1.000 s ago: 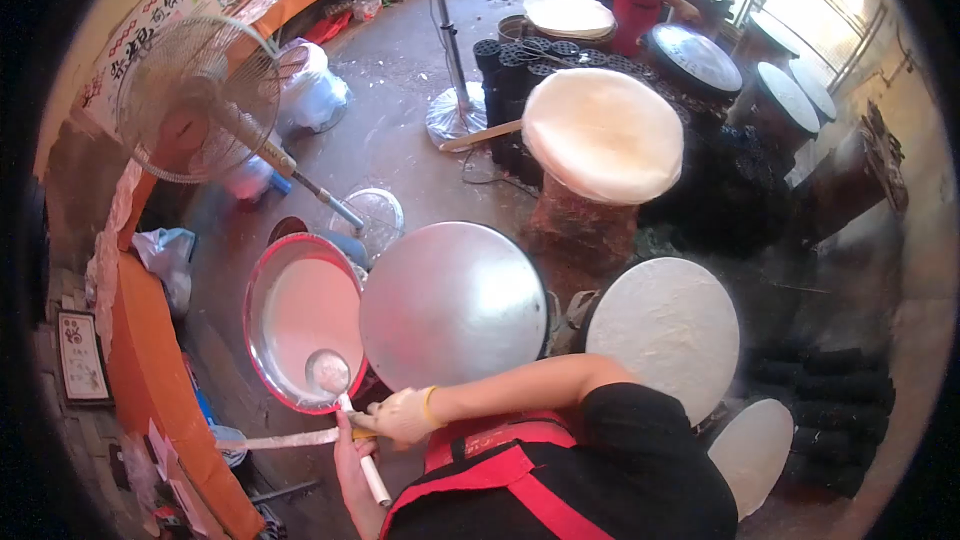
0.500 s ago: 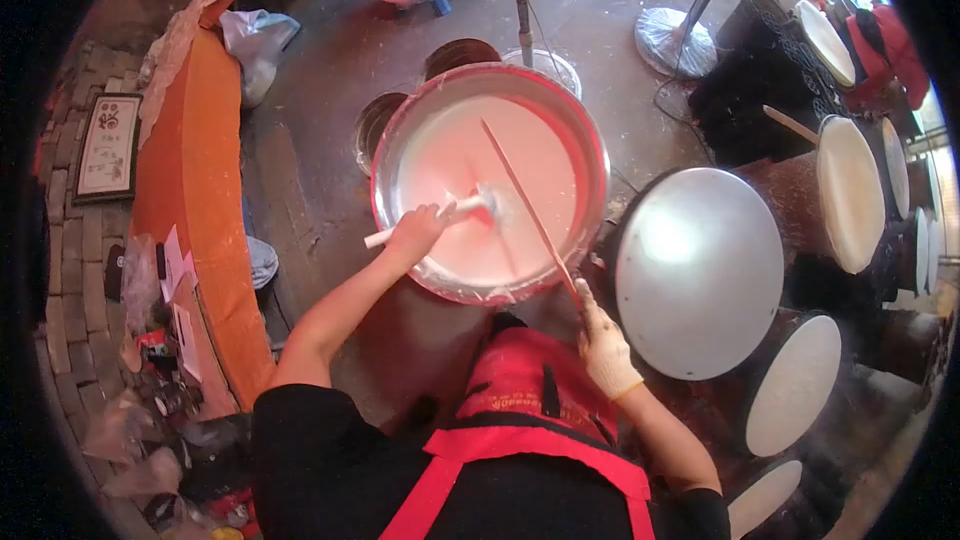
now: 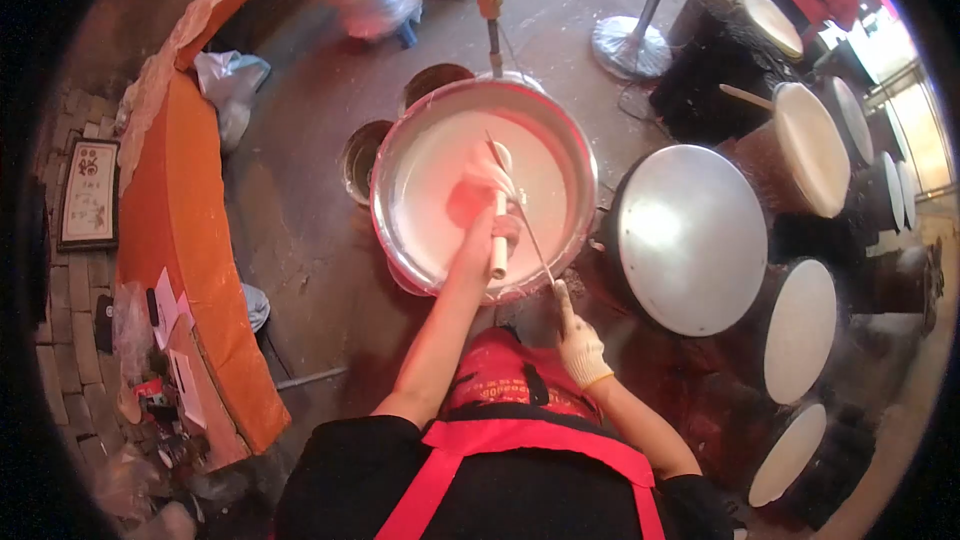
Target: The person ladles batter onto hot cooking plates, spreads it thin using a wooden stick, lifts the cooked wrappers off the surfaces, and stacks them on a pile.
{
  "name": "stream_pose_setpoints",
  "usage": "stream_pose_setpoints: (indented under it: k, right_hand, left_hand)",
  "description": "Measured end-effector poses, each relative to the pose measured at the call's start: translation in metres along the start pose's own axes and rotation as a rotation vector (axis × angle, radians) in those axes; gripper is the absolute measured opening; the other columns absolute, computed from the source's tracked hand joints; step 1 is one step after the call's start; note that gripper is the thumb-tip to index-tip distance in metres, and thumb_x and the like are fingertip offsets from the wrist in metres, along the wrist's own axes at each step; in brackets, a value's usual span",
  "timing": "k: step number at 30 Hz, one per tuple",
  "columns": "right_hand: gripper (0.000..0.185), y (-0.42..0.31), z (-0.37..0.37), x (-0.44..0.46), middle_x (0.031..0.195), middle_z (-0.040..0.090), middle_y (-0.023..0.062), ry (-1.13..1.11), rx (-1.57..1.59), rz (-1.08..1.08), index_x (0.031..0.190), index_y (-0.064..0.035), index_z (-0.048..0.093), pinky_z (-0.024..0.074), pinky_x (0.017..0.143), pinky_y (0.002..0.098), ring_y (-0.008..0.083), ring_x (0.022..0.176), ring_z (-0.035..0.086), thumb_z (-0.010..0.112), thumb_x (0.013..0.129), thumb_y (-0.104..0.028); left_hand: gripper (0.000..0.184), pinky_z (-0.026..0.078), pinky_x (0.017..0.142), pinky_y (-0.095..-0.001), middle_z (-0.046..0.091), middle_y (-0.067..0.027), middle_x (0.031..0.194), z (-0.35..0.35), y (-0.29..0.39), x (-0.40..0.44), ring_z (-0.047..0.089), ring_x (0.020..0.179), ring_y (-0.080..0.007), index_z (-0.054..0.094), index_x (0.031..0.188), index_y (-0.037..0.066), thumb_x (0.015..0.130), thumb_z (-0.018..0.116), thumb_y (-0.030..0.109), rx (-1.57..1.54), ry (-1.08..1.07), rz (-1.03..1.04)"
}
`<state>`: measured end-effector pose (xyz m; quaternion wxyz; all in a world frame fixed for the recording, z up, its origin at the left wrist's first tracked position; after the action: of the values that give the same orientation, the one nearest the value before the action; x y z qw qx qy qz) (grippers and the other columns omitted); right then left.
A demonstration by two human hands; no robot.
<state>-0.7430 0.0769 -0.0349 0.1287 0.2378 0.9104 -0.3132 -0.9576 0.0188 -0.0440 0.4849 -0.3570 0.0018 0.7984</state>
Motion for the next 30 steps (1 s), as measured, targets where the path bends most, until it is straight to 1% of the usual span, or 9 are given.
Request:
stream_pose_setpoints:
  k: [6,12,16,17,21,24,28,29,30]
  right_hand:
    - [0.078,-0.014,-0.024,-0.034,0.112,0.063,0.0241,0.324,0.125,-0.315,0.155,-0.0213,0.017,0.0498,0.072,0.0526,0.0443,0.089,0.063,0.051,0.087,-0.003]
    - [0.078,-0.051,-0.117,-0.041,0.095,0.065,0.0128,0.522,-0.034,-0.455,0.154,-0.02,0.026,0.0511,0.059,0.0413,0.0321,0.068,0.063,0.057,0.083,-0.008]
    - [0.073,-0.065,-0.182,-0.026,0.084,0.061,0.0141,0.886,-0.026,-0.679,0.15,-0.0128,0.034,0.047,0.048,0.0433,0.0311,0.06,0.06,0.054,0.081,0.003]
    - [0.066,-0.072,-0.192,-0.021,0.099,0.063,0.0178,0.887,-0.025,-0.632,0.147,-0.0065,0.037,0.0507,0.059,0.042,0.0333,0.072,0.063,0.052,0.084,0.004]
    - [0.063,-0.093,-0.189,0.001,0.116,0.064,0.023,0.897,0.146,-0.618,0.149,-0.0068,0.034,0.0535,0.075,0.0421,0.0378,0.089,0.066,0.051,0.089,0.0]
    - [0.064,-0.068,-0.159,0.016,0.126,0.059,0.0241,0.42,0.288,-0.255,0.154,-0.0239,0.024,0.0489,0.086,0.0474,0.0439,0.103,0.062,0.05,0.097,-0.013]
    - [0.048,-0.012,-0.168,-0.039,0.112,0.06,0.0312,0.697,0.337,-0.519,0.145,-0.0088,0.038,0.0501,0.079,0.0494,0.0444,0.089,0.064,0.05,0.098,-0.016]
    - [0.039,0.01,-0.174,-0.05,0.108,0.062,0.029,0.446,0.471,-0.252,0.135,-0.0032,0.048,0.0517,0.076,0.0476,0.0408,0.084,0.066,0.05,0.097,-0.012]
    - [0.036,0.018,-0.183,-0.063,0.099,0.064,0.0254,0.734,-0.019,-0.601,0.131,-0.0039,0.051,0.053,0.071,0.0442,0.0376,0.077,0.066,0.051,0.096,-0.012]
  left_hand:
    - [0.027,0.031,0.039,-0.0167,0.036,0.0052,0.064,0.117,-0.023,-0.098,0.036,0.048,-0.0034,0.049,0.102,0.009,0.1,0.054,0.035,0.425,-0.195,0.177]
    - [0.017,0.028,0.04,-0.0192,0.036,0.0044,0.068,0.233,-0.043,-0.219,0.034,0.05,-0.0039,0.045,0.104,0.011,0.103,0.047,0.028,1.113,-0.255,0.484]
    - [0.023,0.027,0.039,-0.0208,0.035,0.0052,0.063,0.305,-0.034,-0.28,0.032,0.046,-0.0036,0.042,0.093,0.011,0.103,0.046,0.031,1.572,-0.22,0.758]
    - [0.024,0.027,0.038,-0.0207,0.036,0.005,0.063,0.312,-0.026,-0.283,0.032,0.045,-0.0036,0.044,0.095,0.009,0.103,0.046,0.031,1.608,-0.144,0.8]
    - [0.026,0.029,0.038,-0.0195,0.038,0.0042,0.064,0.298,0.042,-0.225,0.033,0.045,-0.0035,0.047,0.101,0.002,0.102,0.047,0.028,1.659,0.165,0.557]
    - [0.023,0.032,0.036,-0.0154,0.041,0.0043,0.066,0.266,0.062,-0.178,0.036,0.045,-0.0011,0.042,0.103,0.0,0.102,0.049,0.022,1.067,0.301,0.007]
    - [0.02,0.031,0.035,-0.0154,0.042,0.0025,0.069,0.259,0.018,-0.157,0.037,0.045,-0.001,0.042,0.103,0.0,0.101,0.049,0.019,1.39,0.344,-0.015]
    - [0.019,0.032,0.036,-0.0175,0.043,0.0018,0.069,0.265,0.005,-0.149,0.038,0.046,-0.0023,0.045,0.101,0.0,0.1,0.049,0.018,1.59,0.302,0.063]
    - [0.018,0.032,0.036,-0.0196,0.044,0.001,0.07,0.273,-0.018,-0.143,0.039,0.047,-0.0036,0.047,0.099,0.0,0.1,0.049,0.018,1.785,0.244,0.145]
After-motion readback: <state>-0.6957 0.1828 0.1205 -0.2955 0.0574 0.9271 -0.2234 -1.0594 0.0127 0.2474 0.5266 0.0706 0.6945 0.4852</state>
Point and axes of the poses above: each hand's wrist, its own x-axis towards the middle knuckle, its own z-axis out of the palm, y = z × x, the point moved 6 cm from there along x, towards the middle knuckle
